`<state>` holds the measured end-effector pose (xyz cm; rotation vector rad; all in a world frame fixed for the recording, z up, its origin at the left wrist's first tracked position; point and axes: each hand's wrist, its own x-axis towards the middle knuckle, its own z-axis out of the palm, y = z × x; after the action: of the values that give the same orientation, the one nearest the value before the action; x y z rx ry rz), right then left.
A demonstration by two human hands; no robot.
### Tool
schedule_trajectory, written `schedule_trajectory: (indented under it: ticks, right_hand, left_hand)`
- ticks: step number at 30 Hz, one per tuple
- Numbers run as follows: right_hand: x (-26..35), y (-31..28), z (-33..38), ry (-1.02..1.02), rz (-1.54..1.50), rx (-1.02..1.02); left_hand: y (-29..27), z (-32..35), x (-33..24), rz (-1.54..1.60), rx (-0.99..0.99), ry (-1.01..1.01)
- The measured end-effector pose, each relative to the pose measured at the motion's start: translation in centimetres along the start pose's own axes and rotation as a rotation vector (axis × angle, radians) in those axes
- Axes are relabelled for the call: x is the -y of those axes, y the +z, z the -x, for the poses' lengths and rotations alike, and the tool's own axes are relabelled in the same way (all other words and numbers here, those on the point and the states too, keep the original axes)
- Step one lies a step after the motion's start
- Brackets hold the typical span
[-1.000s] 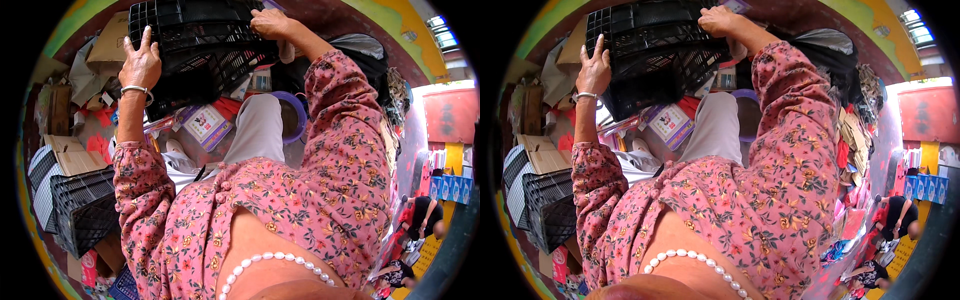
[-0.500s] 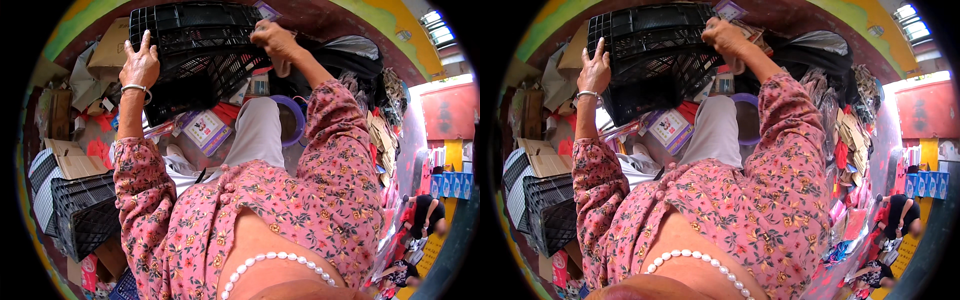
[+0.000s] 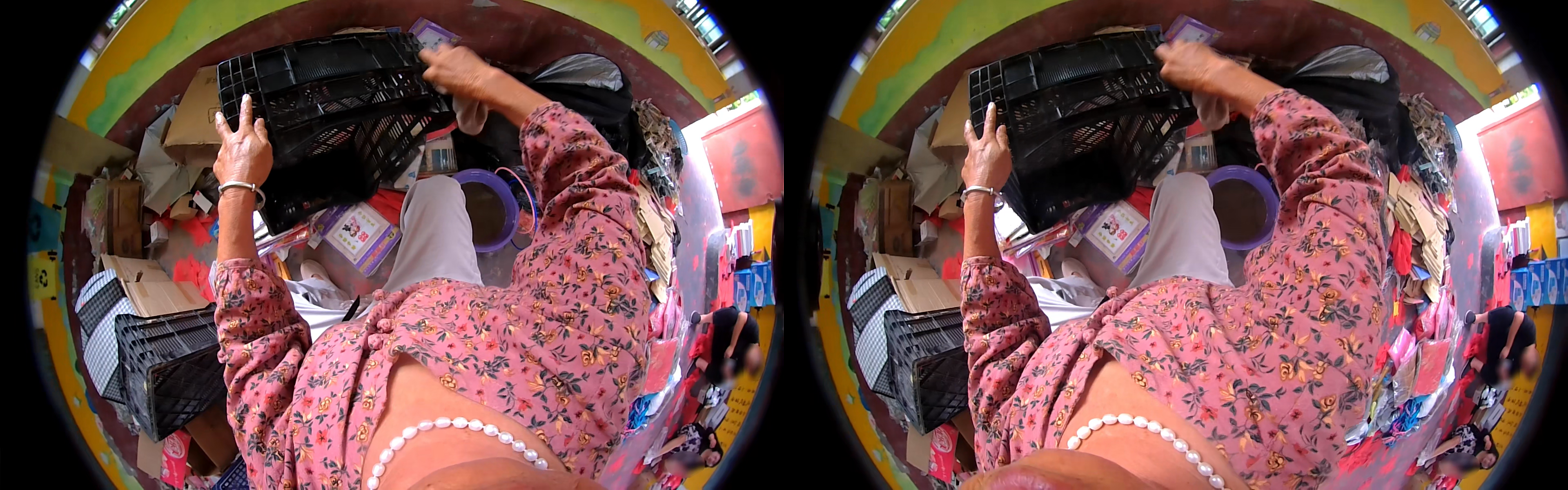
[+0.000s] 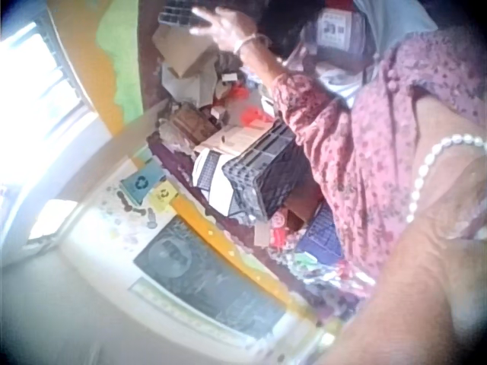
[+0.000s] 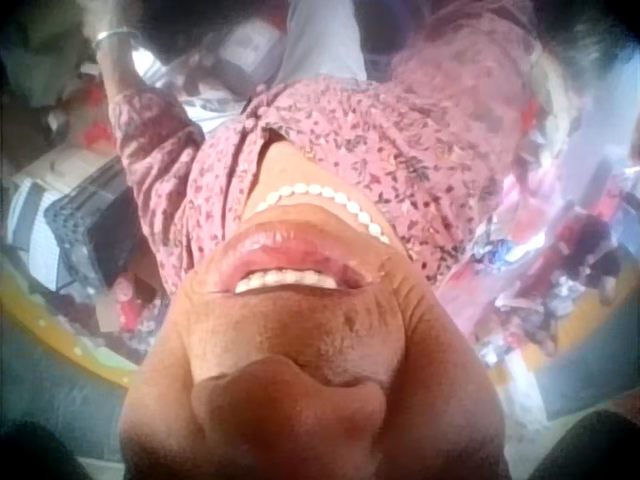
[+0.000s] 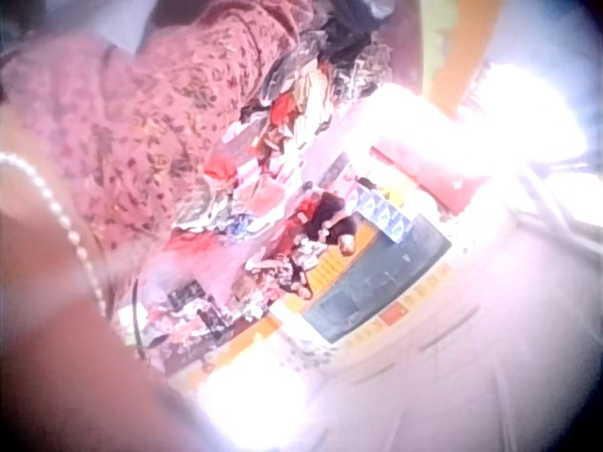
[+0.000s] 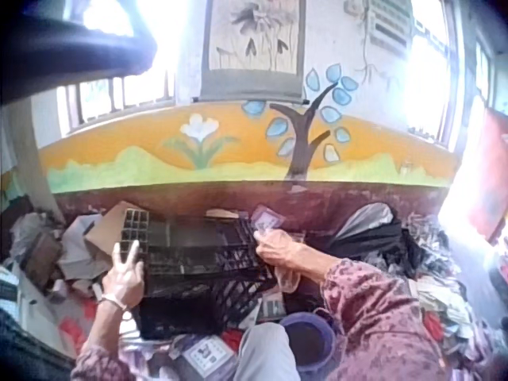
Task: The person sits on the floor and wipes a black plastic crate with a cloth. They dip the cloth into a purple basin of water, wring it out, and continue wiping the crate's surfaces and edges.
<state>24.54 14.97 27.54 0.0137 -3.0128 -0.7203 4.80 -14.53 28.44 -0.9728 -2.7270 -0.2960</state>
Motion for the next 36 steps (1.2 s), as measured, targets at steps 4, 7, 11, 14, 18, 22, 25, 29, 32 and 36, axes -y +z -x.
schedule_trajectory:
  ticks: [4, 7, 11, 14, 18, 22, 25, 29, 32, 36]
  right_hand:
    - [-6.2, 2.4, 3.3, 0.511, -0.092, -0.349]
    - [-6.4, 0.0, 3.0, 0.696, -0.506, -0.824]
    - [-4.2, 1.0, 0.7, 0.642, -1.658, -1.195]
    - [-0.3, 7.7, -0.5, 0.616, -1.467, -0.641]
    - [4.3, 7.2, 1.9, 0.645, -1.131, -0.653]
    - [4.7, 8.6, 2.1, 0.734, -1.255, -0.772]
    - [2.5, 9.4, -0.6, 0.638, -1.711, -0.777]
    - [-0.9, 10.7, -2.9, 0.545, -2.241, -0.697]
    - [-0.6, 10.1, -3.5, 0.532, -2.406, -0.612]
    - [1.3, 6.9, -4.2, 0.568, -2.350, -0.739]
  left_hand:
    - [-0.1, 0.0, -0.1, -0.010, 0.010, -0.003]
    - [-0.1, -0.5, -0.3, -0.012, -0.026, 0.015]
    - [1.7, -2.1, 2.1, 0.012, -0.035, 0.098]
    - [1.0, -2.1, 2.3, -0.007, -0.041, 0.082]
    - [1.0, -2.8, 4.5, 0.020, -0.036, 0.132]
    - [0.5, -2.6, 4.1, 0.062, -0.043, 0.178]
    - [-0.8, -1.9, 3.1, 0.098, -0.011, 0.117]
    - [-0.4, -1.7, 3.8, 0.079, -0.040, 0.161]
    - [-0.3, -2.0, 5.0, 0.069, -0.032, 0.122]
    - [-1.1, -2.6, 8.7, 0.107, -0.044, 0.182]
